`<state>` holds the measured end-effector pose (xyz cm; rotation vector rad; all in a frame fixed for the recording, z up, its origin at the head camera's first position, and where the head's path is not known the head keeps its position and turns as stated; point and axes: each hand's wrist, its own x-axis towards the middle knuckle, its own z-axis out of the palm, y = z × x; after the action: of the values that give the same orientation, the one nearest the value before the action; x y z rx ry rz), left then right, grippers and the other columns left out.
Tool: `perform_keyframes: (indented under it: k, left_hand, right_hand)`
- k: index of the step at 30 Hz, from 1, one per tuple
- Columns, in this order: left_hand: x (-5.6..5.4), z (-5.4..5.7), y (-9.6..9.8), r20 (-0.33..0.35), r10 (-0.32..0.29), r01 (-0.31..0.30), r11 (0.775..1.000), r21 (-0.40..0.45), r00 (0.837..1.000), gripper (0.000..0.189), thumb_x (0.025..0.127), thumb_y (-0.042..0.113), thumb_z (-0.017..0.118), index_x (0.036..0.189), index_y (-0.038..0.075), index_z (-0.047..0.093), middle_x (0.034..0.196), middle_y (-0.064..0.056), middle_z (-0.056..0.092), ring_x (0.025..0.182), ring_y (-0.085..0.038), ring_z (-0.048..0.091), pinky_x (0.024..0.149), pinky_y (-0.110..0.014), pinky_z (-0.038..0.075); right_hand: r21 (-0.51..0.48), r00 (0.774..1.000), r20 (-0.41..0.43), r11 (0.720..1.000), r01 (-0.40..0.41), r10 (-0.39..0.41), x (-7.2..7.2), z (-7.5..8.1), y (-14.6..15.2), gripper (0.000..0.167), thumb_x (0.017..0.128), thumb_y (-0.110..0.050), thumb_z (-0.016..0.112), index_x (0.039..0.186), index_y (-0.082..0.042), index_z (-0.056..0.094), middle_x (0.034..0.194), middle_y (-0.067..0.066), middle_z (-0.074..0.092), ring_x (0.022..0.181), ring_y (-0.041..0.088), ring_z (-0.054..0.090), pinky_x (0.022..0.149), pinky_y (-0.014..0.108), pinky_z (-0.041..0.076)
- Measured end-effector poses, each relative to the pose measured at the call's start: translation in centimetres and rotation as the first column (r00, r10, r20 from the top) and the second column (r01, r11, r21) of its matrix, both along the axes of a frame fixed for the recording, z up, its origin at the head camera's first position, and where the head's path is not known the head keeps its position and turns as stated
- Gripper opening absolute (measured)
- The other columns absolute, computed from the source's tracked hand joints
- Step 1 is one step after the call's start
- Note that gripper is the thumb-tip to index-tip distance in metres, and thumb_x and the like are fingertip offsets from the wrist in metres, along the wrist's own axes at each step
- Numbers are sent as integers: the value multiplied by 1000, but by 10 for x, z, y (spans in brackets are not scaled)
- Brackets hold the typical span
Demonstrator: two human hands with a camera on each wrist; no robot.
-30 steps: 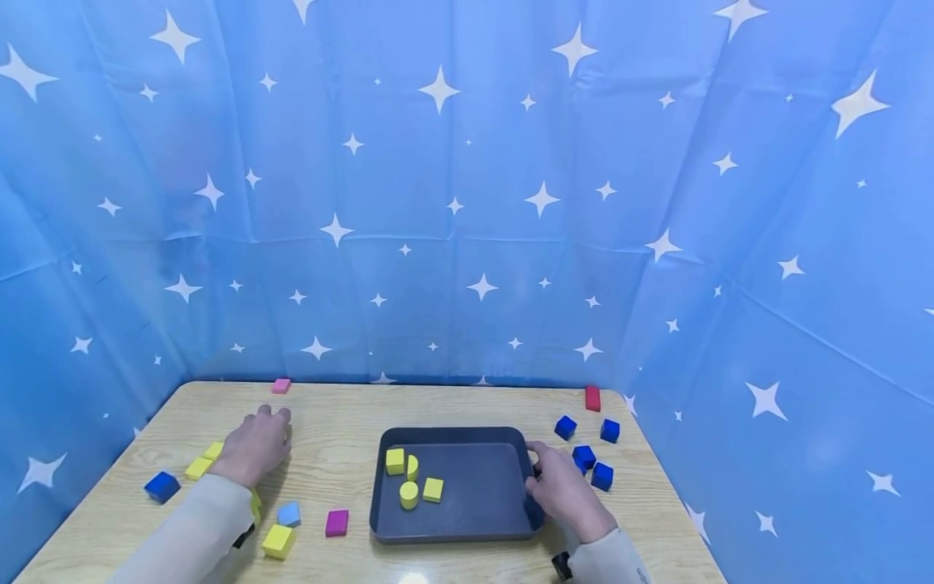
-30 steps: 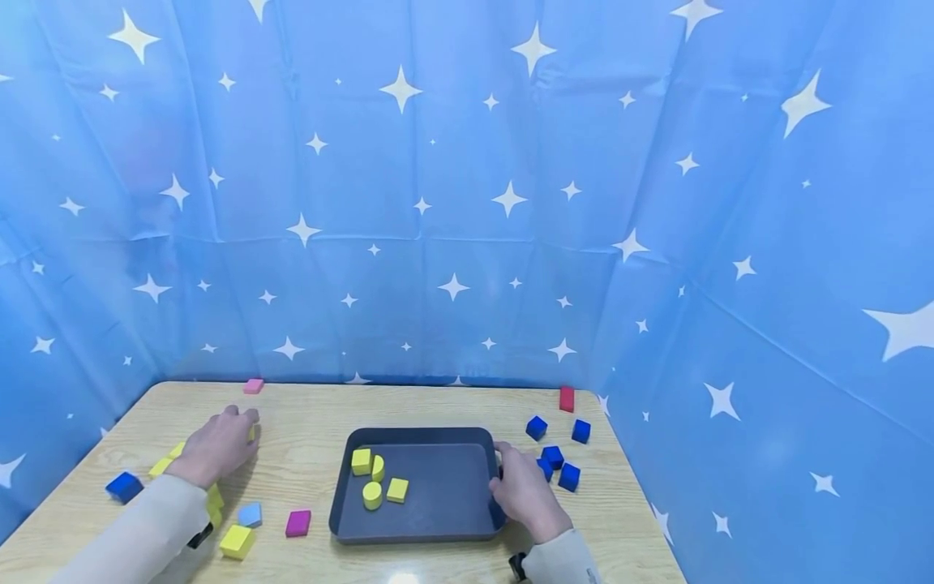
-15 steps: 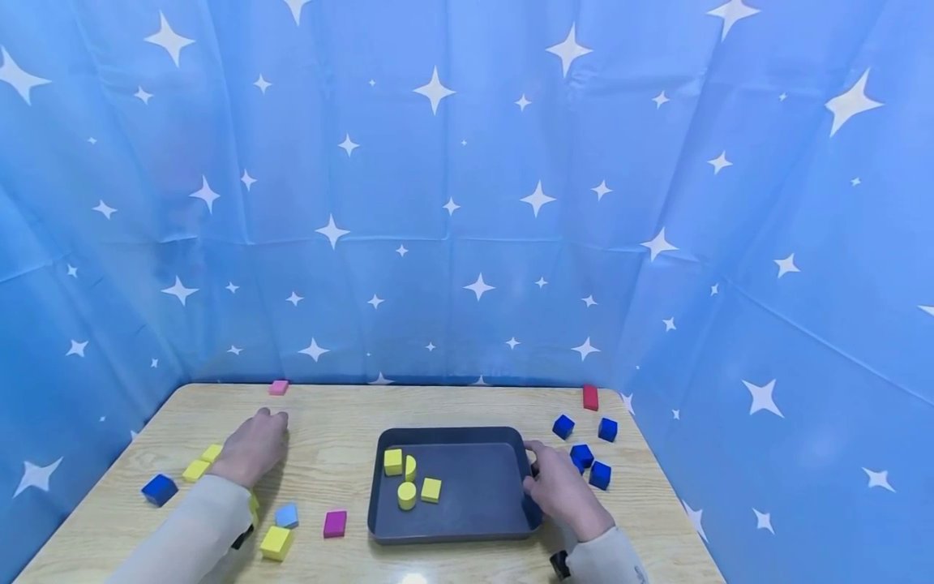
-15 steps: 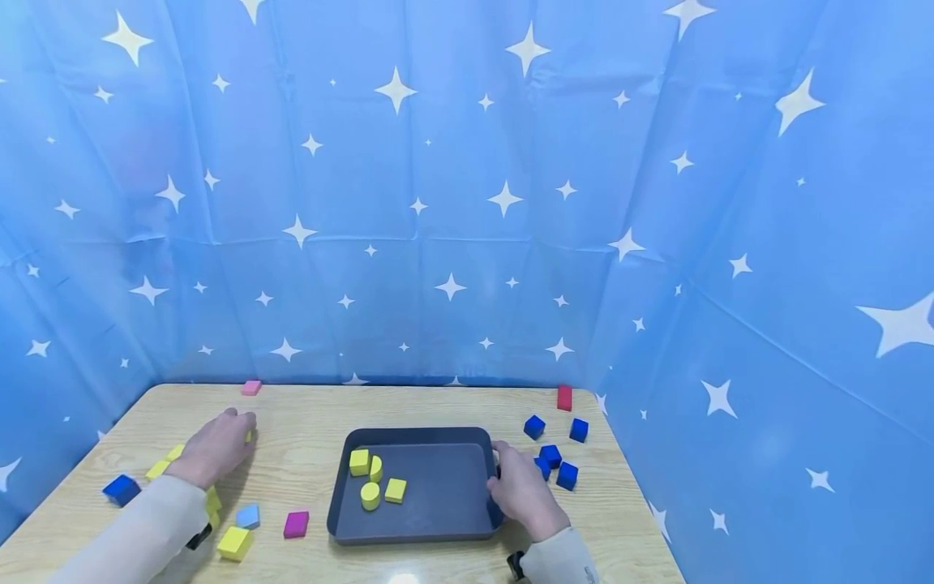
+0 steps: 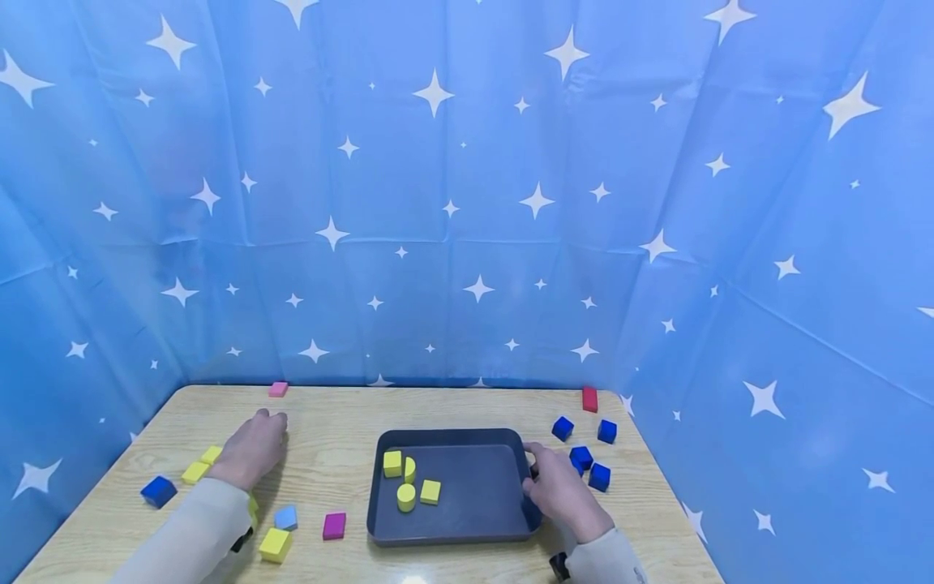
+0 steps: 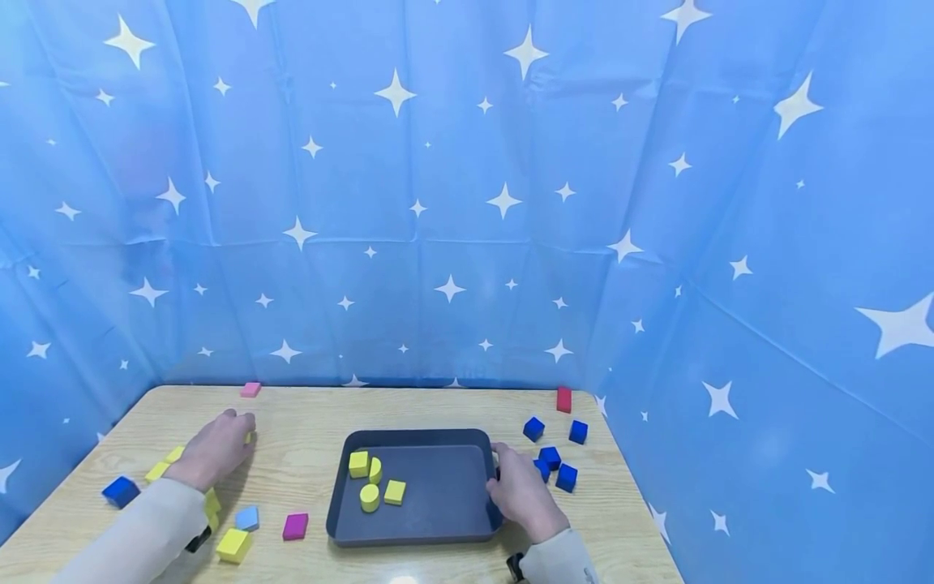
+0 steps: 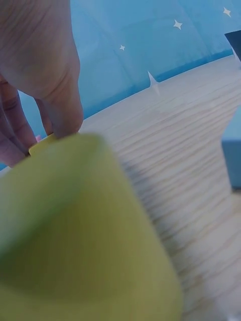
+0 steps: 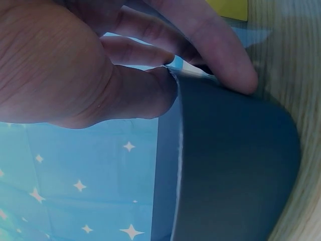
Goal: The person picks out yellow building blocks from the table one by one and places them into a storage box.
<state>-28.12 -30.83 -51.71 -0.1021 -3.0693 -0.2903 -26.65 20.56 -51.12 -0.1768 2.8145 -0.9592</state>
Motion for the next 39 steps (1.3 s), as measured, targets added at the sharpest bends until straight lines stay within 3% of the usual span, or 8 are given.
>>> perform_keyframes:
  k: [16,29,39]
  left_hand:
    - [-2,1,8,-34,0,2,999,43,999,22,102,-3,78,122,-14,75,104,-27,70,84,-27,65,70,-42,63]
    - [0,1,24,-56,9,-3,995,96,998,29,103,0,78,129,-13,75,113,-31,70,90,-31,73,83,-54,71]
    - [8,8,38,-132,-37,50,994,97,991,30,101,1,83,126,-12,75,111,-31,70,89,-34,76,81,-53,72]
  right_hand:
    - [-16,1000,-1,1000,3,-3,3,0,0,61,106,4,76,165,3,58,111,18,79,72,19,72,60,35,61]
    - [-8,1000,-19,1000,-18,17,1,-3,1,61,105,5,76,164,5,59,110,17,80,74,18,71,63,34,61]
    - [-5,1000,-22,1000,-21,21,0,-3,1,61,106,4,76,164,5,58,111,17,80,71,18,71,61,34,60]
